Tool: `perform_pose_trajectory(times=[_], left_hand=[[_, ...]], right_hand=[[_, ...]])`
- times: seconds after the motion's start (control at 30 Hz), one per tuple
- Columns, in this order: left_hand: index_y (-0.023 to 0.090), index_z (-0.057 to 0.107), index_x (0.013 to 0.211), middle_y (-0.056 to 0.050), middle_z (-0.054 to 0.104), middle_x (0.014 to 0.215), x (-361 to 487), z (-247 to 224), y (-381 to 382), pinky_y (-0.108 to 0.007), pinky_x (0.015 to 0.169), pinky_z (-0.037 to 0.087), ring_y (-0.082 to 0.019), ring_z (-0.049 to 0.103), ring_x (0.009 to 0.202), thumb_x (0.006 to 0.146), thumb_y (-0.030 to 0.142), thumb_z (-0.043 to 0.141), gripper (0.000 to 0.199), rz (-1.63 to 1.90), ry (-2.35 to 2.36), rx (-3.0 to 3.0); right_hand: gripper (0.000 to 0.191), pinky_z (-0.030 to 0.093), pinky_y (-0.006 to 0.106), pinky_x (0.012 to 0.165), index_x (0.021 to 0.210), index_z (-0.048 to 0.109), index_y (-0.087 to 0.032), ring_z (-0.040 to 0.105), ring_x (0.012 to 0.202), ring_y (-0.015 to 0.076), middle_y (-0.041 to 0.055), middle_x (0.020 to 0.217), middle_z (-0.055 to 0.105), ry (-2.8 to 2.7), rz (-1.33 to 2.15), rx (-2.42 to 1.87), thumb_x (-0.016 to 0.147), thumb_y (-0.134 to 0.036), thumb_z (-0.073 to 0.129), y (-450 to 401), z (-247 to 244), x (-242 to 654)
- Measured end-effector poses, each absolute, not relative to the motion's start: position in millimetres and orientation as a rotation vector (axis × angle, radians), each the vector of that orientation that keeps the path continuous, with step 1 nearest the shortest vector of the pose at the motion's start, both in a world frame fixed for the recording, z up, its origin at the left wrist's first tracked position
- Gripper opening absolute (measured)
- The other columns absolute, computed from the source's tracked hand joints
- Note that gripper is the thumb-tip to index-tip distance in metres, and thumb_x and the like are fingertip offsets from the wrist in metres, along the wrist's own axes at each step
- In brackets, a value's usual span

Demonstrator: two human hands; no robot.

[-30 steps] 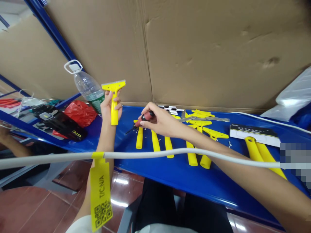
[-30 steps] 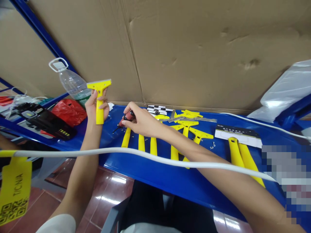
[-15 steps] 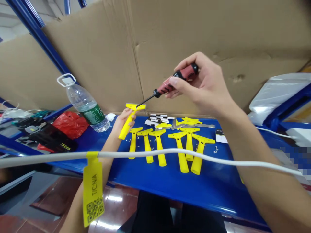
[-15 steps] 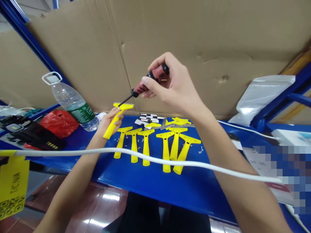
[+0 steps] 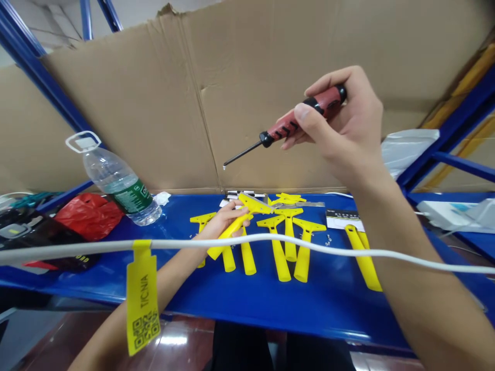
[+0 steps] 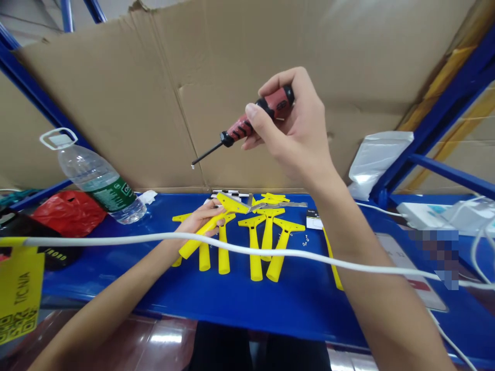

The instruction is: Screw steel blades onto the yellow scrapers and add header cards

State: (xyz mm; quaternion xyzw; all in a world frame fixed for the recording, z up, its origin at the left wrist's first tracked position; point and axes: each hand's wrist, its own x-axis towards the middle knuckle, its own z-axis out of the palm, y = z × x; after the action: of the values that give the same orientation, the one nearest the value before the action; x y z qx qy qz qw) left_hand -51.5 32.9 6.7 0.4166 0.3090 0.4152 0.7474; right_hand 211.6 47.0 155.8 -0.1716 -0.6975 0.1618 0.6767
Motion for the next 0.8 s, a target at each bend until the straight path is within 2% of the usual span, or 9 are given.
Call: perform_pose_trajectory(times=[0.1,0.17,0.23,0.37,0.47,0.67,0.8], left_hand=[[0.020,0.060,0.110,-0.004,0.074,0.095,-39,0,36,-0.016,0.044,0.052,-0.013,0.074,0.064,0.088,0.016,0.092,0.039,0.917,0.700,0.844],[0.020,0.058,0.107,-0.002,0.072,0.090,-34,-6,36,-0.017,0.042,0.051,-0.012,0.072,0.060,0.087,0.015,0.091,0.039,0.913,0.729,0.818],[0.021,0.057,0.104,0.000,0.070,0.082,-32,-12,32,-0.017,0.037,0.046,-0.011,0.065,0.052,0.088,0.016,0.091,0.038,0.885,0.752,0.813],[0.019,0.058,0.108,-0.001,0.072,0.081,-37,-15,17,-0.015,0.037,0.043,-0.010,0.063,0.049,0.092,0.022,0.090,0.036,0.870,0.737,0.851],[0.018,0.060,0.110,-0.003,0.074,0.084,-42,-8,9,-0.015,0.039,0.044,-0.007,0.059,0.045,0.096,0.027,0.088,0.033,0.852,0.745,0.882],[0.020,0.056,0.111,-0.003,0.075,0.081,-45,-8,15,-0.016,0.040,0.042,-0.007,0.057,0.042,0.099,0.027,0.084,0.031,0.813,0.718,0.824],[0.020,0.060,0.112,-0.004,0.075,0.079,-47,-10,18,-0.016,0.042,0.046,-0.008,0.058,0.043,0.101,0.028,0.081,0.025,0.792,0.691,0.801]], right_hand=[[0.046,0.071,0.033,0.056,0.112,0.061,-0.028,0.082,0.076,0.0199,-0.0029,0.090,0.066,-1.536,0.307,-0.393,0.095,-0.056,0.093,51,139,217],[0.044,0.069,0.030,0.054,0.115,0.059,-0.028,0.083,0.074,0.0202,-0.0033,0.088,0.070,-1.495,0.277,-0.408,0.097,-0.052,0.091,51,122,223],[0.042,0.070,0.032,0.058,0.119,0.058,-0.028,0.085,0.083,0.0237,0.0009,0.093,0.077,-1.480,0.306,-0.459,0.100,-0.049,0.089,49,102,229],[0.033,0.069,0.034,0.060,0.121,0.059,-0.031,0.081,0.066,0.0201,0.0003,0.095,0.082,-1.393,0.312,-0.582,0.104,-0.044,0.085,43,59,240],[0.028,0.070,0.036,0.063,0.123,0.058,-0.034,0.082,0.068,0.0208,0.0006,0.101,0.085,-1.303,0.357,-0.612,0.107,-0.041,0.080,44,30,246],[0.027,0.070,0.036,0.059,0.120,0.058,-0.033,0.079,0.063,0.0201,-0.0002,0.097,0.085,-1.190,0.439,-0.657,0.106,-0.041,0.079,55,-10,258],[0.028,0.067,0.035,0.052,0.118,0.060,-0.033,0.077,0.057,0.0211,0.0001,0.093,0.085,-1.190,0.461,-0.669,0.102,-0.040,0.082,56,-23,257]])
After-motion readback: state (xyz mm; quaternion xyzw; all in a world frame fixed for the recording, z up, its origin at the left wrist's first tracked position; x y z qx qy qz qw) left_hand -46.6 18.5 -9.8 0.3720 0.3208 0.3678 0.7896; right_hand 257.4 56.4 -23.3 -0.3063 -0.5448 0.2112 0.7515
